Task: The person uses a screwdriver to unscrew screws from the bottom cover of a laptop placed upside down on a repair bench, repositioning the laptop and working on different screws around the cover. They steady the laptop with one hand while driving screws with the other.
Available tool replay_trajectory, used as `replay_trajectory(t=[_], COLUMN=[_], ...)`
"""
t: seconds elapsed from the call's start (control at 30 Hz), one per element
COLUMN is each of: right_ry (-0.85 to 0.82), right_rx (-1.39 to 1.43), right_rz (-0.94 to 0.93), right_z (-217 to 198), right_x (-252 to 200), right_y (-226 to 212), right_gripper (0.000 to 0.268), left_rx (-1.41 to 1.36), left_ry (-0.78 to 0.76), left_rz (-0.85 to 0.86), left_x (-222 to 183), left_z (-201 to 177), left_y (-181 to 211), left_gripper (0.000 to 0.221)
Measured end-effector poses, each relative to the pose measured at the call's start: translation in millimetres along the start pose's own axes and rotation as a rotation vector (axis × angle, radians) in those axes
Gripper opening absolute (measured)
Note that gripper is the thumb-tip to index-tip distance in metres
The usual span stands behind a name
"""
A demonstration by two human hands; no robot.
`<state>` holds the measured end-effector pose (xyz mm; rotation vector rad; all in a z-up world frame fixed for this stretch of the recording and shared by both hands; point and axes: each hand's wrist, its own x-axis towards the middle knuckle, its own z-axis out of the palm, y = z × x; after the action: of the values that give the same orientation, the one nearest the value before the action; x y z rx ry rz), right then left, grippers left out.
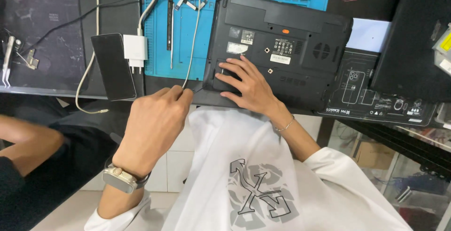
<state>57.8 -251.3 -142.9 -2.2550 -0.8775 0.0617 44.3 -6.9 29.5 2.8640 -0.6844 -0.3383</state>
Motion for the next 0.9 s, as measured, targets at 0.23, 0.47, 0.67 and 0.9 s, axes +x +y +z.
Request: replay_trajectory(t=[0.23,0.47,0.67,0.9], right_ry=[-0.017,-0.003,-0.006,-0.014], right_rx=[-0.003,0.002,-0.004,-0.001], right_rz=[0.012,0.009,0.011,0.017], right_z=[-1.9,0.2,-0.8,5.6], right_x=[0.5,0.4,0.9,-2.6], right_y=[-0.2,1.4,1.2,4.3], right_gripper=[0.055,0.055,0.055,0.055], left_rx=[0.002,0.015,0.032,-0.012], left_ry=[-0.001,-0.025,-0.034,-0.035], left_rz=[0.003,-0.005,-0.003,-0.027], left_x=[2.4,2.5,5.1,4.4], left_z=[-3.6,-2.5,-3.6,-0.7], left_y=[2.3,3.9,5.0,5.6], left_gripper=[0.003,0.004,0.007,0.010])
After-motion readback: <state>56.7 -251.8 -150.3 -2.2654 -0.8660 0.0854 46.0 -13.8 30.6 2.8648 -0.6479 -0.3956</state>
